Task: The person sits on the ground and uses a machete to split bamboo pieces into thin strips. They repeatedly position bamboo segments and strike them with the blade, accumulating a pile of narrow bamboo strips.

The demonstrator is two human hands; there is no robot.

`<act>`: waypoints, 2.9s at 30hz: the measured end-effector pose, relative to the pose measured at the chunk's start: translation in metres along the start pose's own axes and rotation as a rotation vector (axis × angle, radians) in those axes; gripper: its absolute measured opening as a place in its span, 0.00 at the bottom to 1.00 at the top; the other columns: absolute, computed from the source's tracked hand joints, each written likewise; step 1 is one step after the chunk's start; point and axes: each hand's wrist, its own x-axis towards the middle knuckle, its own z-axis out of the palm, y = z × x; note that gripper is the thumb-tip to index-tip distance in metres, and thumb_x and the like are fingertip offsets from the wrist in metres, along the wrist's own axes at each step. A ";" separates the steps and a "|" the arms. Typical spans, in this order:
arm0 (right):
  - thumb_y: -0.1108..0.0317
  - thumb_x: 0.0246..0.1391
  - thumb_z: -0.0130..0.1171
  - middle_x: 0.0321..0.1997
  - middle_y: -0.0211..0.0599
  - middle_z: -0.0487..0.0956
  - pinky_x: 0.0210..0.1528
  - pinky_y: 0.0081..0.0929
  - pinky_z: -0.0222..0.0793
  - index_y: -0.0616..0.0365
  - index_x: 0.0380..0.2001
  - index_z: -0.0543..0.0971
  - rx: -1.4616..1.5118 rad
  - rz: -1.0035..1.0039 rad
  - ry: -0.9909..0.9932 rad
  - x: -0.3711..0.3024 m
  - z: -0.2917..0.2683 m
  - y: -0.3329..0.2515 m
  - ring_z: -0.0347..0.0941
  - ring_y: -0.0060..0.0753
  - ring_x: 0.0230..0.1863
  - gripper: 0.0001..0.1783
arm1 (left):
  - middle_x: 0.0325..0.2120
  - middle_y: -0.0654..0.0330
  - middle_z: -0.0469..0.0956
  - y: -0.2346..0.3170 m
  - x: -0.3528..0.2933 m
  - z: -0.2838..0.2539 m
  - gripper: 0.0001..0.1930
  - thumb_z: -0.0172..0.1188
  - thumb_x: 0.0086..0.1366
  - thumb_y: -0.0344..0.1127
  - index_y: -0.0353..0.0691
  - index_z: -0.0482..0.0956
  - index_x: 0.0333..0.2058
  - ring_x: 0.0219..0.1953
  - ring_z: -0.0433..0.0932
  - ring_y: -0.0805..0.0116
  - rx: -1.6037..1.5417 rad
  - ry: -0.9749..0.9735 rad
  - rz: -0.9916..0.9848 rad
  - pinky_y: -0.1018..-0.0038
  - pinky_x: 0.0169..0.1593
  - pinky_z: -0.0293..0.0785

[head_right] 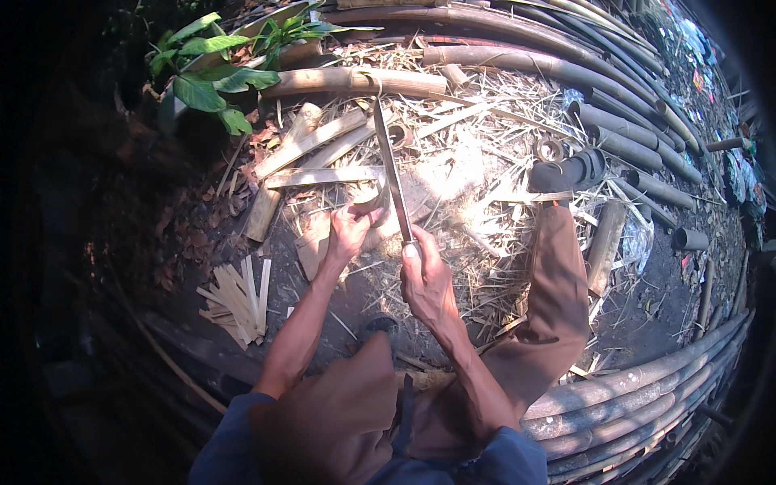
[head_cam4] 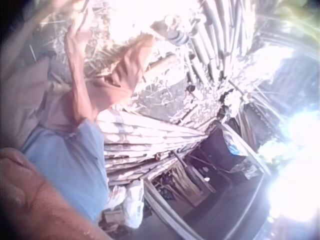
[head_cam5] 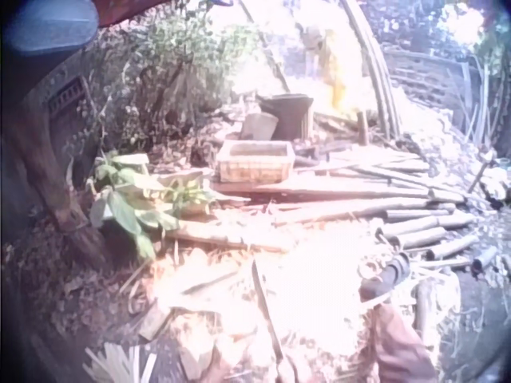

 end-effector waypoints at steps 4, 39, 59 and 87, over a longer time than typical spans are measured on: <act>0.62 0.67 0.46 0.23 0.30 0.70 0.28 0.21 0.64 0.58 0.58 0.67 0.139 0.067 -0.070 0.011 0.013 -0.013 0.66 0.16 0.25 0.20 | 0.34 0.60 0.83 0.007 -0.003 -0.002 0.11 0.59 0.64 0.25 0.30 0.78 0.44 0.36 0.77 0.78 0.039 -0.074 0.007 0.78 0.42 0.73; 0.65 0.61 0.56 0.22 0.51 0.77 0.24 0.37 0.69 0.58 0.46 0.71 -0.227 -0.223 -0.001 0.017 0.020 -0.038 0.78 0.53 0.24 0.13 | 0.41 0.39 0.79 0.107 -0.011 -0.014 0.25 0.60 0.59 0.27 0.27 0.68 0.55 0.48 0.79 0.46 0.443 -0.109 -0.080 0.64 0.47 0.76; 0.63 0.64 0.53 0.19 0.47 0.75 0.24 0.35 0.68 0.58 0.42 0.72 -0.248 -0.208 0.041 0.015 0.018 -0.064 0.76 0.45 0.19 0.11 | 0.46 0.39 0.77 0.038 -0.120 -0.069 0.24 0.61 0.61 0.36 0.29 0.71 0.54 0.49 0.78 0.49 0.519 -0.024 -0.221 0.63 0.52 0.74; 0.52 0.57 0.54 0.35 0.62 0.79 0.41 0.52 0.69 0.63 0.43 0.75 -0.453 0.122 -0.191 0.042 0.041 0.098 0.76 0.67 0.40 0.23 | 0.59 0.43 0.64 0.068 -0.070 0.000 0.44 0.68 0.54 0.51 0.34 0.58 0.62 0.61 0.63 0.44 0.655 -0.134 0.185 0.59 0.64 0.61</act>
